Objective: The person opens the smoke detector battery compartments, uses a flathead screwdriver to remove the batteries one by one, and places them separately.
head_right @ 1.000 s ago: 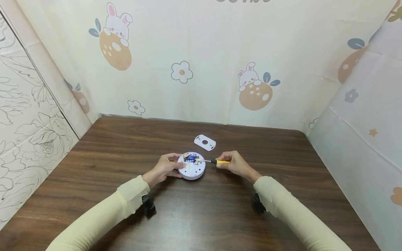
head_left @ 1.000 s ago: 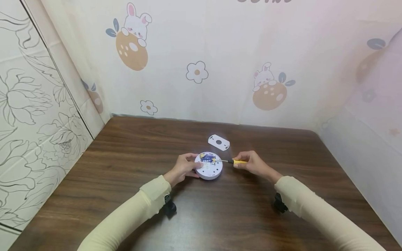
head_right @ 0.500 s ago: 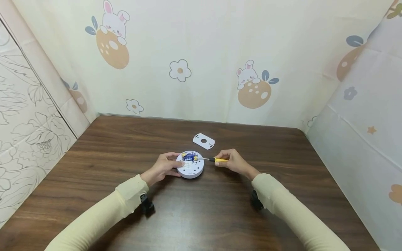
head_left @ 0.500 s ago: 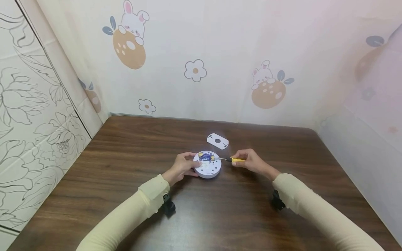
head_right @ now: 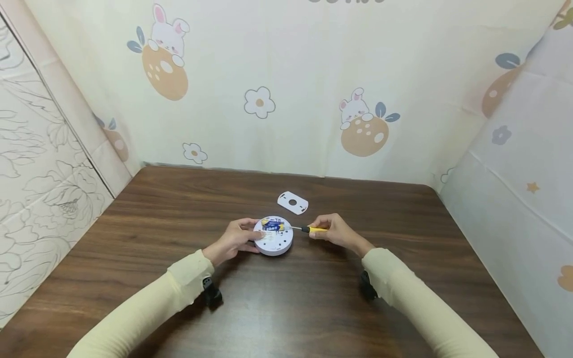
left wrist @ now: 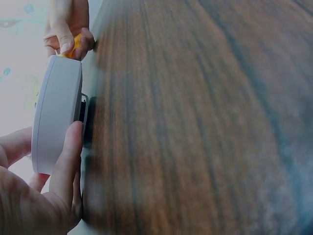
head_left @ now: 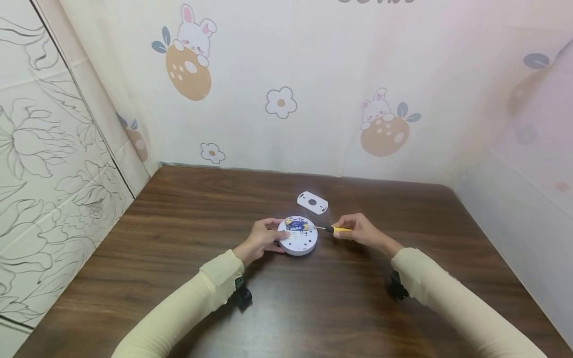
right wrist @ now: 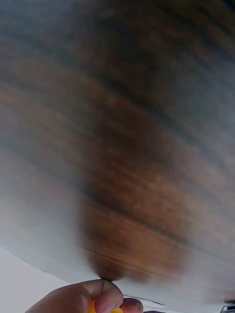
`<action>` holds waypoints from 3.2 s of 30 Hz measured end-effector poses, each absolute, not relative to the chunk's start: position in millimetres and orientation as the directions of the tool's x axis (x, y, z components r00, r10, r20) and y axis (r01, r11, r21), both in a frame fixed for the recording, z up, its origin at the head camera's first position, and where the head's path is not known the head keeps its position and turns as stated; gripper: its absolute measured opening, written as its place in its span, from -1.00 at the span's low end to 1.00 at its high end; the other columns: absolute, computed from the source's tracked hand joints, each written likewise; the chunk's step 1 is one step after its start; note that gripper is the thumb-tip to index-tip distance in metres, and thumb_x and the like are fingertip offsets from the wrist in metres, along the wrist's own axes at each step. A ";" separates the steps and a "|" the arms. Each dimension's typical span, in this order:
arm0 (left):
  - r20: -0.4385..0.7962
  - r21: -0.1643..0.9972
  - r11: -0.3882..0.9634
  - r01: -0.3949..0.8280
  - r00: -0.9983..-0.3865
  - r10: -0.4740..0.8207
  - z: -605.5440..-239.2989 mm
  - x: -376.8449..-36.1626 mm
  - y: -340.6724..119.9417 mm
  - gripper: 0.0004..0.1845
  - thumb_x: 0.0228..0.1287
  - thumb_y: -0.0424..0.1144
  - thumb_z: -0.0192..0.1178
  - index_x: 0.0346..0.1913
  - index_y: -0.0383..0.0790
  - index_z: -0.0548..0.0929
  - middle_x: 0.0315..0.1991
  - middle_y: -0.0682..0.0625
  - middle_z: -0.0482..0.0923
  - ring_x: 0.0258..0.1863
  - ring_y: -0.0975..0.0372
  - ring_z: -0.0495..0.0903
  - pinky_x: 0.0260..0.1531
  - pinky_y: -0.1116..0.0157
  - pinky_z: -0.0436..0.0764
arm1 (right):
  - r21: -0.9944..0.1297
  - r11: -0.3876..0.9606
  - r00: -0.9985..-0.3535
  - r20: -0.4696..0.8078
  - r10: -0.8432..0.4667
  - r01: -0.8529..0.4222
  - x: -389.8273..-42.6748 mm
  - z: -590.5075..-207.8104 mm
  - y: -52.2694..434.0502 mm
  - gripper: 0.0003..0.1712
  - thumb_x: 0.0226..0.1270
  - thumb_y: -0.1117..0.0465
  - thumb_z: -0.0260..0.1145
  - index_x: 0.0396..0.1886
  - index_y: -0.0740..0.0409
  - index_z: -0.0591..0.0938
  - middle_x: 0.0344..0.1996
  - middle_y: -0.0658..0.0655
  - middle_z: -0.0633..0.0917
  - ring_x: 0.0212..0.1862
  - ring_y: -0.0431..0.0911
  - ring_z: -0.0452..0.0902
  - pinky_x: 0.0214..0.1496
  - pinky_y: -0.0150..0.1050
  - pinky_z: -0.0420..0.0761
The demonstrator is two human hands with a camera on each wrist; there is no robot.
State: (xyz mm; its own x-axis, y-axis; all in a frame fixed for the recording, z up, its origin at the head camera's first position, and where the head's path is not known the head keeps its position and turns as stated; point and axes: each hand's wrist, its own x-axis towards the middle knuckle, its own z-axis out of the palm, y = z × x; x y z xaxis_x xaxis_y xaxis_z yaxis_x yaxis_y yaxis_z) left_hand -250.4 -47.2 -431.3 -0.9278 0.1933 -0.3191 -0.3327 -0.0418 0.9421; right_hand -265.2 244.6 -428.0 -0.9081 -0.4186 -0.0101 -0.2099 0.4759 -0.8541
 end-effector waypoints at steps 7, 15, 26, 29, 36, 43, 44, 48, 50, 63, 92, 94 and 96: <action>-0.331 0.938 -0.033 -0.344 -0.923 0.197 -431.5 -250.4 -46.9 -0.51 0.12 -0.55 0.28 0.16 -0.39 0.51 -0.14 -0.26 0.52 -0.38 0.10 0.60 -0.48 0.10 0.72 | -0.856 0.482 -0.915 -0.025 -0.403 -0.188 -262.7 -428.5 247.3 -0.90 0.17 0.36 0.40 -0.31 0.26 0.68 -0.50 0.11 0.58 -0.52 -0.11 0.36 -0.54 -0.36 0.44; -0.347 0.934 -0.018 -0.357 -0.918 0.192 -428.7 -250.4 -45.5 -0.52 0.14 -0.54 0.27 0.17 -0.37 0.50 -0.05 -0.29 0.51 -0.36 0.09 0.60 -0.45 0.11 0.73 | -0.856 0.472 -0.912 0.000 -0.409 -0.212 -260.7 -427.3 249.3 -0.92 0.19 0.38 0.38 -0.31 0.27 0.66 -0.50 0.11 0.55 -0.52 -0.12 0.37 -0.54 -0.36 0.45; -0.357 0.931 -0.008 -0.365 -0.914 0.191 -429.6 -248.6 -44.2 -0.52 0.15 -0.52 0.27 0.17 -0.34 0.51 -0.03 -0.28 0.51 -0.36 0.09 0.61 -0.44 0.11 0.73 | -0.839 0.501 -0.921 0.000 -0.389 -0.212 -248.6 -423.8 252.9 -0.88 0.27 0.32 0.33 -0.22 0.25 0.64 -0.42 0.16 0.57 -0.43 0.02 0.43 -0.45 -0.27 0.53; -0.354 0.932 -0.009 -0.362 -0.915 0.193 -430.7 -248.7 -44.0 -0.52 0.15 -0.52 0.27 0.18 -0.35 0.50 -0.03 -0.28 0.51 -0.35 0.08 0.61 -0.44 0.10 0.73 | -0.832 0.517 -0.937 0.010 -0.348 -0.201 -242.4 -421.0 253.3 -0.83 0.28 0.25 0.34 -0.17 0.22 0.62 -0.36 0.15 0.61 -0.41 0.03 0.47 -0.43 -0.22 0.58; -0.350 0.932 -0.024 -0.362 -0.915 0.200 -431.8 -248.8 -44.2 -0.50 0.15 -0.55 0.26 0.19 -0.35 0.50 -0.04 -0.28 0.50 -0.36 0.08 0.60 -0.43 0.09 0.73 | -0.836 0.540 -0.974 -0.030 -0.225 -0.100 -225.6 -410.9 248.2 -0.67 0.35 0.17 0.28 -0.02 0.29 0.54 -0.26 0.23 0.65 -0.28 0.02 0.52 -0.27 -0.23 0.58; -0.347 0.933 -0.025 -0.359 -0.915 0.205 -430.9 -249.2 -44.5 -0.50 0.15 -0.55 0.25 0.20 -0.34 0.50 -0.05 -0.27 0.52 -0.38 0.09 0.61 -0.44 0.10 0.73 | -0.784 0.614 -0.989 -0.002 -0.151 -0.092 -215.2 -404.2 245.5 -0.61 0.47 0.13 0.13 0.03 0.40 0.52 -0.10 0.31 0.62 -0.06 0.10 0.48 -0.05 -0.10 0.52; -0.347 0.933 -0.023 -0.358 -0.915 0.204 -430.8 -249.0 -44.4 -0.50 0.15 -0.55 0.25 0.20 -0.34 0.50 -0.05 -0.27 0.52 -0.38 0.09 0.61 -0.44 0.10 0.73 | -0.779 0.622 -0.989 -0.005 -0.144 -0.087 -214.7 -404.2 245.8 -0.61 0.48 0.14 0.11 0.05 0.41 0.50 -0.07 0.33 0.59 -0.05 0.11 0.46 -0.06 -0.09 0.51; -0.348 0.933 -0.023 -0.360 -0.915 0.204 -430.7 -248.7 -44.6 -0.50 0.15 -0.55 0.25 0.20 -0.34 0.50 -0.07 -0.28 0.52 -0.39 0.09 0.61 -0.44 0.11 0.73 | -0.775 0.630 -0.992 -0.032 -0.123 -0.053 -213.0 -404.9 246.8 -0.59 0.51 0.21 0.03 0.14 0.47 0.41 0.02 0.42 0.51 0.00 0.15 0.40 -0.06 -0.09 0.46; -0.347 0.933 -0.025 -0.359 -0.915 0.205 -430.7 -248.5 -44.6 -0.50 0.15 -0.55 0.25 0.20 -0.35 0.49 -0.07 -0.28 0.52 -0.39 0.09 0.61 -0.44 0.11 0.73 | -0.777 0.628 -0.991 -0.047 -0.123 -0.041 -212.6 -405.8 247.6 -0.60 0.50 0.25 0.00 0.16 0.49 0.37 0.04 0.45 0.47 0.02 0.18 0.38 -0.04 -0.05 0.45; -0.344 0.934 -0.022 -0.356 -0.917 0.202 -431.5 -249.0 -44.5 -0.50 0.15 -0.55 0.25 0.19 -0.34 0.50 -0.06 -0.29 0.52 -0.39 0.10 0.61 -0.44 0.12 0.73 | -0.598 0.787 -0.987 0.072 -0.141 -0.156 -212.3 -417.0 253.2 -0.76 0.31 0.44 0.19 -0.07 0.51 0.48 -0.19 0.38 0.53 -0.17 0.13 0.48 -0.14 0.05 0.59; -0.348 0.932 -0.035 -0.362 -0.916 0.200 -431.7 -249.3 -44.5 -0.49 0.13 -0.55 0.27 0.19 -0.35 0.49 -0.10 -0.28 0.52 -0.39 0.09 0.61 -0.45 0.10 0.73 | -0.544 0.824 -0.987 0.057 -0.153 -0.159 -216.1 -425.0 255.1 -0.73 0.20 0.44 0.30 -0.13 0.50 0.51 -0.30 0.31 0.56 -0.29 0.04 0.46 -0.28 -0.06 0.57; -0.349 0.932 -0.030 -0.362 -0.915 0.200 -431.9 -250.0 -44.8 -0.49 0.14 -0.55 0.27 0.20 -0.35 0.49 -0.09 -0.28 0.52 -0.38 0.09 0.61 -0.44 0.10 0.73 | -0.544 0.824 -0.986 0.058 -0.155 -0.162 -216.5 -424.4 255.3 -0.73 0.19 0.44 0.30 -0.13 0.50 0.51 -0.31 0.29 0.56 -0.31 0.03 0.46 -0.30 -0.07 0.56; -0.355 0.930 -0.025 -0.367 -0.913 0.199 -432.0 -250.6 -45.0 -0.49 0.15 -0.54 0.27 0.20 -0.34 0.49 -0.08 -0.28 0.52 -0.38 0.09 0.61 -0.44 0.10 0.73 | -0.542 0.825 -0.986 0.056 -0.157 -0.162 -217.0 -423.9 255.5 -0.72 0.19 0.44 0.31 -0.12 0.50 0.51 -0.33 0.28 0.55 -0.32 0.02 0.45 -0.31 -0.08 0.55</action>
State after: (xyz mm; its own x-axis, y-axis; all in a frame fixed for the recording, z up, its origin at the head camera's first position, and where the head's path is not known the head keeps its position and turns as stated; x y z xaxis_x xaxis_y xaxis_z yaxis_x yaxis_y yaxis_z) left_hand -250.6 -45.0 -432.0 -0.9135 0.1995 -0.3547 -0.3667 -0.0254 0.9300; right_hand -217.0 255.5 -423.9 -0.9860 -0.1571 0.0558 -0.1621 0.8247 -0.5419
